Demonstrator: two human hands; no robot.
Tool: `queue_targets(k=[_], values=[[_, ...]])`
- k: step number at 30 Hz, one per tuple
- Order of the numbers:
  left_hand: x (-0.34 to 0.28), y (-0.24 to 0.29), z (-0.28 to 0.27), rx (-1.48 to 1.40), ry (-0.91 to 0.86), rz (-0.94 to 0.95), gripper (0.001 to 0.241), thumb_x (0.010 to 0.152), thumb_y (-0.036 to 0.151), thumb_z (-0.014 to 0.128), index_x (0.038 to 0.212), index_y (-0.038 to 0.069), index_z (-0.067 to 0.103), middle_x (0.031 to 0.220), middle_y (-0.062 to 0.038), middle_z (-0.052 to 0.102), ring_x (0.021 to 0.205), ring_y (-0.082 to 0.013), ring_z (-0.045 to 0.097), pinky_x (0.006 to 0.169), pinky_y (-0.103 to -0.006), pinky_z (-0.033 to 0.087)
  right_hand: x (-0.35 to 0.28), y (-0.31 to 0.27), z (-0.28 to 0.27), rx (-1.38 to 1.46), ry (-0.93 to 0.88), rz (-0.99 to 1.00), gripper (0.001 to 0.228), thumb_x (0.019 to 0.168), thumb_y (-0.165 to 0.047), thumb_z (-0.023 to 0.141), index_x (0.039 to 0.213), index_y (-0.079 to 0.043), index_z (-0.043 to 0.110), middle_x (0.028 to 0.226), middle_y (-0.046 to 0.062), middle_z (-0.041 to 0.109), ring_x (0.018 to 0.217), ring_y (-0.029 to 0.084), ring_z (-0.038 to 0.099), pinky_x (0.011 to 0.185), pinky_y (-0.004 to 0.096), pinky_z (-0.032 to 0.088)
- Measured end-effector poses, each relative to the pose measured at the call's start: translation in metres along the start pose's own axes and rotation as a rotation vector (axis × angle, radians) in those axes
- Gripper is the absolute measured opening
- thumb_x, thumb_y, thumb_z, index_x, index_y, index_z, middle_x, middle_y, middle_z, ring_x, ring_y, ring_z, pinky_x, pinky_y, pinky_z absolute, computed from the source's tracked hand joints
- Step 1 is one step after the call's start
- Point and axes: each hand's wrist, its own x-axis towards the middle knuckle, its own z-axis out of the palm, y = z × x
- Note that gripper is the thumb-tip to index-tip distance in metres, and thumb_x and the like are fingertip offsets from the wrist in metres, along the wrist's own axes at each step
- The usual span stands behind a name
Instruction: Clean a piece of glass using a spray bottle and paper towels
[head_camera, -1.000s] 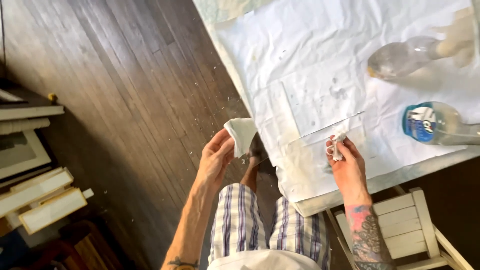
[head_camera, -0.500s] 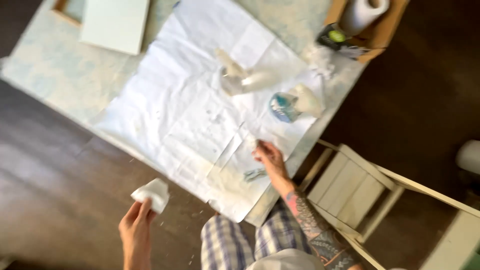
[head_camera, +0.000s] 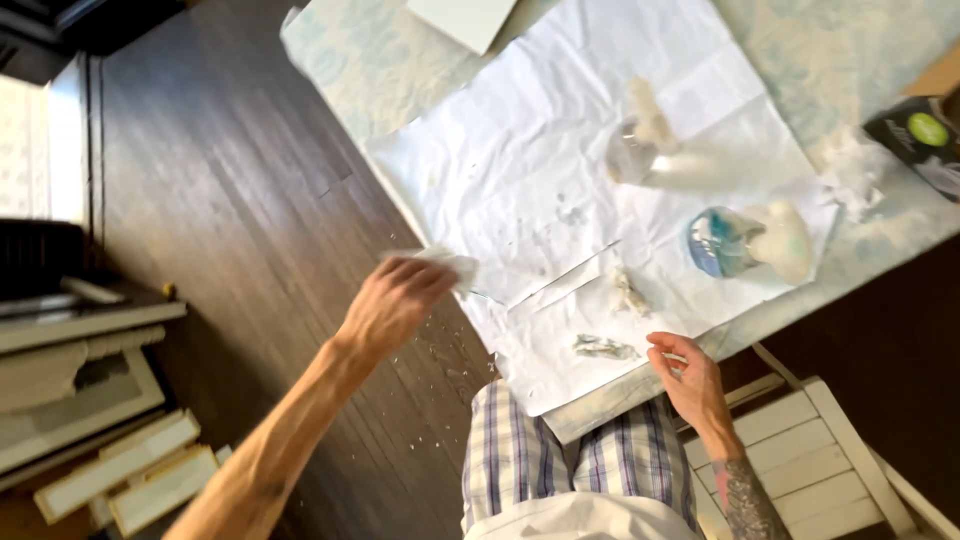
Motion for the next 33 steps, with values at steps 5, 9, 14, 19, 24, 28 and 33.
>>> queue_targets(k=[5, 9, 14, 19, 24, 28, 33], values=[[-0.004, -0.007, 0.027, 0.177, -0.019, 0.295, 0.007, 0.097, 0.016, 0.067, 0.103, 0.016, 0.071, 0.098, 0.001, 0.074, 0.101, -0.0159, 0.07, 0.1, -0.0333, 0.052, 0.018, -0.021, 0.012, -0.009, -0.086, 0.029, 0.034, 0.09, -0.023, 0.079, 0.123, -0.014, 0.076, 0.115, 0.009, 0.076, 0.108, 0.021, 0.072, 0.094, 0.035, 0.059], [-0.008, -0.022, 0.043, 0.097, 0.174, 0.402, 0.008, 0.099, 0.011, 0.062, 0.105, 0.01, 0.068, 0.098, -0.006, 0.066, 0.103, -0.0235, 0.064, 0.103, -0.0392, 0.051, 0.041, -0.105, 0.02, 0.117, 0.064, -0.184, 0.079, 0.08, -0.019, 0.088, 0.144, 0.008, 0.05, 0.134, 0.032, 0.06, 0.124, 0.041, 0.061, 0.101, 0.048, 0.054], [-0.043, -0.005, 0.056, 0.124, 0.175, 0.18, 0.005, 0.099, 0.013, 0.065, 0.102, 0.013, 0.069, 0.101, -0.004, 0.058, 0.098, -0.0208, 0.062, 0.091, -0.0346, 0.054, 0.138, -0.171, 0.016, 0.064, 0.268, -0.606, 0.096, 0.081, -0.016, 0.094, 0.152, 0.009, 0.035, 0.143, 0.04, 0.043, 0.134, 0.055, 0.044, 0.107, 0.066, 0.043], [-0.061, 0.04, 0.091, -0.461, 0.203, -0.468, 0.026, 0.091, -0.002, 0.064, 0.112, 0.011, 0.07, 0.112, -0.007, 0.055, 0.094, -0.0212, 0.07, 0.079, -0.0358, 0.064, 0.23, -0.194, 0.004, 0.036, 0.323, -0.895, 0.095, 0.084, -0.018, 0.103, 0.152, 0.008, 0.041, 0.144, 0.036, 0.046, 0.137, 0.051, 0.045, 0.115, 0.061, 0.037], [-0.023, 0.075, 0.051, -0.986, 0.4, -1.13, 0.103, 0.07, 0.015, 0.094, 0.148, 0.0, 0.028, 0.134, -0.021, 0.05, 0.123, -0.0345, 0.062, 0.108, -0.0412, 0.056, 0.232, -0.217, 0.007, 0.016, 0.266, -0.961, 0.026, 0.109, -0.008, 0.07, 0.126, 0.012, 0.066, 0.104, 0.023, 0.074, 0.096, 0.03, 0.073, 0.093, 0.041, 0.057], [-0.014, 0.093, 0.092, -0.765, 0.366, -1.254, 0.119, 0.073, 0.005, 0.094, 0.159, 0.016, 0.012, 0.146, -0.018, 0.033, 0.098, -0.0387, 0.072, 0.077, -0.0548, 0.07, 0.231, -0.225, 0.012, -0.023, 0.254, -0.954, 0.022, 0.109, -0.003, 0.064, 0.12, 0.015, 0.062, 0.118, 0.024, 0.068, 0.094, 0.034, 0.073, 0.087, 0.044, 0.055], [-0.019, 0.092, 0.135, -0.791, 0.681, -1.336, 0.013, 0.103, 0.004, 0.054, 0.112, 0.0, 0.062, 0.106, -0.01, 0.062, 0.078, -0.0178, 0.06, 0.063, -0.0291, 0.057, 0.24, -0.221, 0.009, -0.056, 0.245, -0.794, 0.022, 0.107, -0.011, 0.064, 0.121, 0.005, 0.069, 0.086, 0.013, 0.07, 0.08, 0.022, 0.069, 0.084, 0.037, 0.057]])
